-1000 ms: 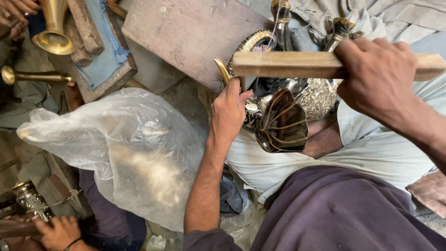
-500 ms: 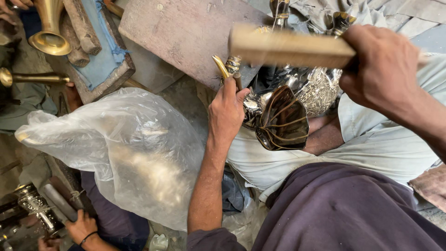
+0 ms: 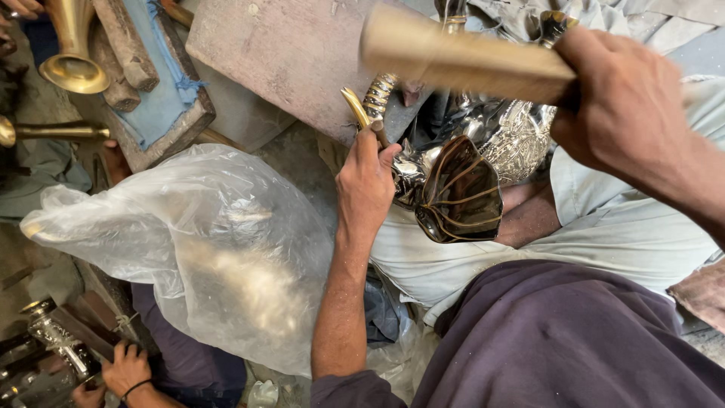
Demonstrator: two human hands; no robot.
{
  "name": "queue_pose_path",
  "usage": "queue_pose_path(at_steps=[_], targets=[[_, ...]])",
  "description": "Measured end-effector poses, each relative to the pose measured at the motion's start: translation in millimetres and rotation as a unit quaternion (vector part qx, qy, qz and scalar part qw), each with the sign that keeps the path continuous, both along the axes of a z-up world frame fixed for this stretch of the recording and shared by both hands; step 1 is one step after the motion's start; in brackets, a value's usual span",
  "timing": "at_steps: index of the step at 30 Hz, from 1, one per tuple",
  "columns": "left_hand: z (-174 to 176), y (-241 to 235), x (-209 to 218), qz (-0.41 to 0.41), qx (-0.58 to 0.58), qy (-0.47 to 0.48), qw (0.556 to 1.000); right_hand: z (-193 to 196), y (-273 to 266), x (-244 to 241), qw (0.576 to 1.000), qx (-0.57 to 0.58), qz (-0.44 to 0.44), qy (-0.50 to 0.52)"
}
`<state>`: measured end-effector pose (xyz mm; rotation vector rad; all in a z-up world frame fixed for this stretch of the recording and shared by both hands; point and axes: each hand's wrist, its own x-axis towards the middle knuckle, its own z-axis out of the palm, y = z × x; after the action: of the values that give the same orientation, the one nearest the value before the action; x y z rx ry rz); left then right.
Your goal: The person sits cross-legged on the floor and uses a wooden mallet to repeatedly strike a small metal chisel held against an ornate silver-colored metal object. The person adjusts the object's position and the chisel placement while continuing to hammer.
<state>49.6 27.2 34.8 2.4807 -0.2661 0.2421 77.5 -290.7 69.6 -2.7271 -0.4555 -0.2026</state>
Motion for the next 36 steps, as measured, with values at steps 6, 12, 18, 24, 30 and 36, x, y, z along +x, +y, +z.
queue_pose_path(at_steps=[6, 12, 18, 24, 30, 36], targets=[[-3.6, 2.2, -3.3, -0.003, 0.002, -0.017, 1.0, 2.2, 7.8, -2.5, 0.997, 0.068, -0.006, 0.021], [-1.4, 1.6, -5.6, -0.005, -0.015, -0.027, 1.0, 16.9, 9.9, 5.5, 1.0, -0.006, 0.024, 0.002], [-1.7, 2.8, -5.8, -0.01, -0.041, -0.035, 0.998, 35.3, 18.8, 4.5, 0.983, -0.167, 0.031, -0.07], [-7.7, 3.6, -5.7, 0.001, -0.028, -0.052, 0.998, 44.9, 20.4, 12.3, 0.998, -0.058, 0.028, 0.02], [-10.5, 6.0, -6.3, -0.012, -0.026, -0.046, 0.999, 29.9, 13.8, -5.1, 1.0, -0.018, 0.014, -0.014], [-2.4, 4.2, -4.1, 0.011, -0.018, -0.03, 0.999, 30.6, 13.4, -11.8, 0.996, 0.088, -0.001, 0.017]])
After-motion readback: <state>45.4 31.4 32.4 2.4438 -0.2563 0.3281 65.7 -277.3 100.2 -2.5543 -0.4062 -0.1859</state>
